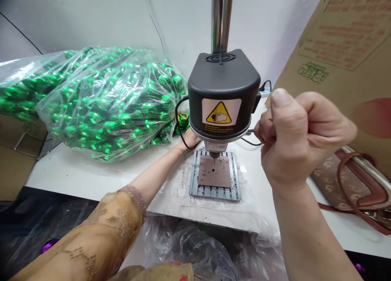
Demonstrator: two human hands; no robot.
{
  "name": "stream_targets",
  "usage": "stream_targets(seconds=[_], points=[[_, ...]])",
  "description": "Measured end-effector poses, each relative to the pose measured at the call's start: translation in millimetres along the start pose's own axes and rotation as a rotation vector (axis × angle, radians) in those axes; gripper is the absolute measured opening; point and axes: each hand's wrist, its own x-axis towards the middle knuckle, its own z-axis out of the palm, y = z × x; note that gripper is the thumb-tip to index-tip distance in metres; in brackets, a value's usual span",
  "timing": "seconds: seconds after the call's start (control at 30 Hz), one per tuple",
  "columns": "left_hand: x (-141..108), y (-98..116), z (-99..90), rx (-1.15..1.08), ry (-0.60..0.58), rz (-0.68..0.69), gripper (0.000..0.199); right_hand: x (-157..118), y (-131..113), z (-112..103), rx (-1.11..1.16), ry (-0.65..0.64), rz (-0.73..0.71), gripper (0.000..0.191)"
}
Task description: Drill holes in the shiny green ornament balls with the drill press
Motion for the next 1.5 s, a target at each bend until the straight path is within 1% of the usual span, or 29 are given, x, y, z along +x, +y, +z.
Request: stream_targets(seconds=[0.07,0.1,0.13,0.2,0.27,0.33,0.37,0.43,0.5,0.57,0.63,0.7,0.8,0.93,1.03,1.1,1.2,1.3,1.4,1.5], points=[[-4.8,-0.2,-4.9,-0.075,0.021,-0.054,0.039,-0.1,-0.7,0.6,-0.001,0.0,0.002,0.041],[-8.8,-0.2,-9.4,-0.134,0.056,-0.104,0.039,-0.1,-0.7,0.8,0.004,-0.001,-0.002,0.041],[-14.1,0.0,-14.9,-0.218,0.115,-0.17,0.04,0.0,-0.5,0.9,0.014,0.001,-0.015,0.041],[-29.5,2.1,-27.6,-0.456,0.248,-0.326,0.04,0.1,0.6,0.8,0.03,-0.001,-0.03,0.04],[-51.1,7.5,-40.5,-0.743,0.327,-0.47,0.04,0.3,2.1,0.3,0.034,0.0,-0.031,0.039],[-77.1,17.3,-51.1,-0.978,0.349,-0.569,0.039,0.5,3.4,-0.5,0.035,0.005,-0.034,0.04],[-90.8,23.9,-55.0,-1.054,0.354,-0.605,0.038,0.6,3.8,-1.0,0.039,0.01,-0.034,0.041],[-117.3,39.8,-58.8,-1.123,0.371,-0.647,0.038,0.6,4.0,-1.7,0.056,0.016,-0.04,0.042],[-140.0,58.0,-56.9,-1.094,0.374,-0.634,0.042,0.5,3.6,-1.9,0.066,0.01,-0.03,0.042],[-155.5,75.7,-49.8,-0.99,0.315,-0.568,0.048,0.7,3.7,-1.6,0.069,0.0,-0.024,0.042],[-161.6,89.7,-38.9,-0.85,0.204,-0.485,0.053,1.5,5.0,-1.4,0.085,-0.003,-0.046,0.042],[-159.2,97.2,-26.2,-0.718,0.119,-0.412,0.056,2.9,7.4,-1.6,0.12,-0.01,-0.067,0.042],[-147.4,96.5,-8.6,-0.591,0.073,-0.353,0.056,5.0,10.8,-2.8,0.174,-0.018,-0.051,0.04],[-136.8,86.6,5.1,-0.554,0.025,-0.338,0.054,5.6,11.5,-3.7,0.169,-0.009,-0.019,0.041],[-135.4,83.4,7.7,-0.546,0.003,-0.31,0.052,4.5,10.9,-3.7,0.148,-0.017,-0.032,0.042],[-135.4,85.1,7.6,-0.517,-0.002,-0.281,0.052,3.5,11.0,-3.9,0.124,-0.025,-0.043,0.042],[-135.5,92.0,7.3,-0.43,-0.024,-0.226,0.053,2.2,12.4,-4.7,0.073,-0.03,-0.037,0.044],[-136.6,99.7,8.5,-0.387,-0.073,-0.186,0.053,1.7,13.8,-5.1,0.036,-0.024,-0.044,0.047],[-138.4,102.8,10.2,-0.398,-0.068,-0.206,0.052,2.1,13.7,-5.0,0.047,-0.036,-0.05,0.047],[-139.2,101.0,11.4,-0.381,-0.049,-0.213,0.052,2.7,12.9,-4.9,0.078,-0.041,-0.054,0.045]])
